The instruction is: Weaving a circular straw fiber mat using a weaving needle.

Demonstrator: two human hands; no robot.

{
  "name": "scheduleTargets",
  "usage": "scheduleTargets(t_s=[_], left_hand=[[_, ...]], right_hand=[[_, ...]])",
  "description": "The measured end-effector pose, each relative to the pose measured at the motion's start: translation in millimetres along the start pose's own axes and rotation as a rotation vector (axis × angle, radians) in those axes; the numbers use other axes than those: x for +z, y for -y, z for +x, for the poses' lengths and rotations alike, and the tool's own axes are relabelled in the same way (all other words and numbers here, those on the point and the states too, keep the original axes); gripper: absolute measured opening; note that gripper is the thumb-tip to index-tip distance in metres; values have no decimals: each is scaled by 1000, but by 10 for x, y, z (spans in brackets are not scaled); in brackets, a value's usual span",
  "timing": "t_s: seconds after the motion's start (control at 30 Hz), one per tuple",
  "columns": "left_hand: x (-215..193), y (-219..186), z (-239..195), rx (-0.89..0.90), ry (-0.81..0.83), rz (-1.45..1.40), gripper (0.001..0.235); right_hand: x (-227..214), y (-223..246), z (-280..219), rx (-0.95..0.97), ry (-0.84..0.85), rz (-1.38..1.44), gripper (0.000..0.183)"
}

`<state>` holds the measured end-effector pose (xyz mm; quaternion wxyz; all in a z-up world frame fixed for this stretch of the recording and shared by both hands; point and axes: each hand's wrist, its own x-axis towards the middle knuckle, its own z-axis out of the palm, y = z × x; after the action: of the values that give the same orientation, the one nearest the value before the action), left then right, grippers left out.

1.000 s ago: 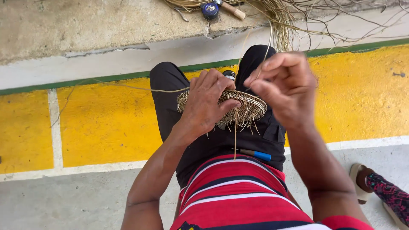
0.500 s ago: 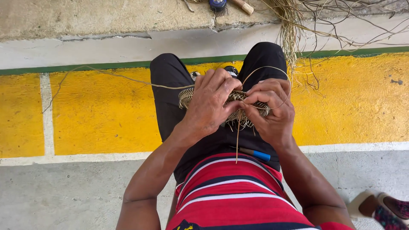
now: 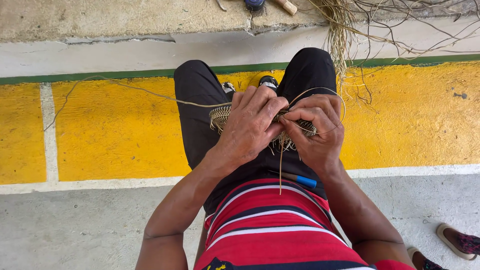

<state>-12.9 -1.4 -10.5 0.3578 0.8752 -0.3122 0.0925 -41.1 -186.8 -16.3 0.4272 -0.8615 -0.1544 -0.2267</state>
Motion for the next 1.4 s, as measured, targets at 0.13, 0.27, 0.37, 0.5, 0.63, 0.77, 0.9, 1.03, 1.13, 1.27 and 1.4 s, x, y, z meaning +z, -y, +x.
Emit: scheduleTargets(t_s=[0.13, 0.27, 0.37, 0.5, 0.63, 0.77, 0.9, 1.03, 1.13, 1.27, 1.4], left_hand=[[-4, 1, -36, 9, 26, 1, 51], [-44, -14, -89, 53, -17, -8, 55], [-55, -28, -135, 90, 5, 18, 54], [-42, -5, -181, 121, 1, -12, 59], [-42, 12, -206, 123, -35, -24, 57], [-51, 3, -165, 91, -6, -8, 51], [-89, -2, -105, 43, -4, -1, 48], [-94, -53, -167, 44, 26, -12, 48], [-96, -45, -147, 61, 13, 5, 48], [-104, -47, -185, 50, 13, 13, 48], [-122, -47, -173, 34, 38, 12, 48]], right_hand=[[-182, -194, 147, -37, 151, 45, 25], [-320, -586, 360, -44, 491, 474, 25], [-229, -533, 587, 6, 626, 307, 17], [-132, -530, 697, -73, 826, 491, 23], [-27, -683, 689, -143, 793, 456, 20], [112, -1121, 628, 302, 536, 371, 9], [146, -885, 637, 450, 354, 507, 11], [198, -626, 463, 264, 657, 747, 14], [439, -862, 563, 49, 509, 397, 33], [820, -1366, 788, -104, 188, 42, 50], [1063, -1733, 1018, -182, 65, -41, 47]])
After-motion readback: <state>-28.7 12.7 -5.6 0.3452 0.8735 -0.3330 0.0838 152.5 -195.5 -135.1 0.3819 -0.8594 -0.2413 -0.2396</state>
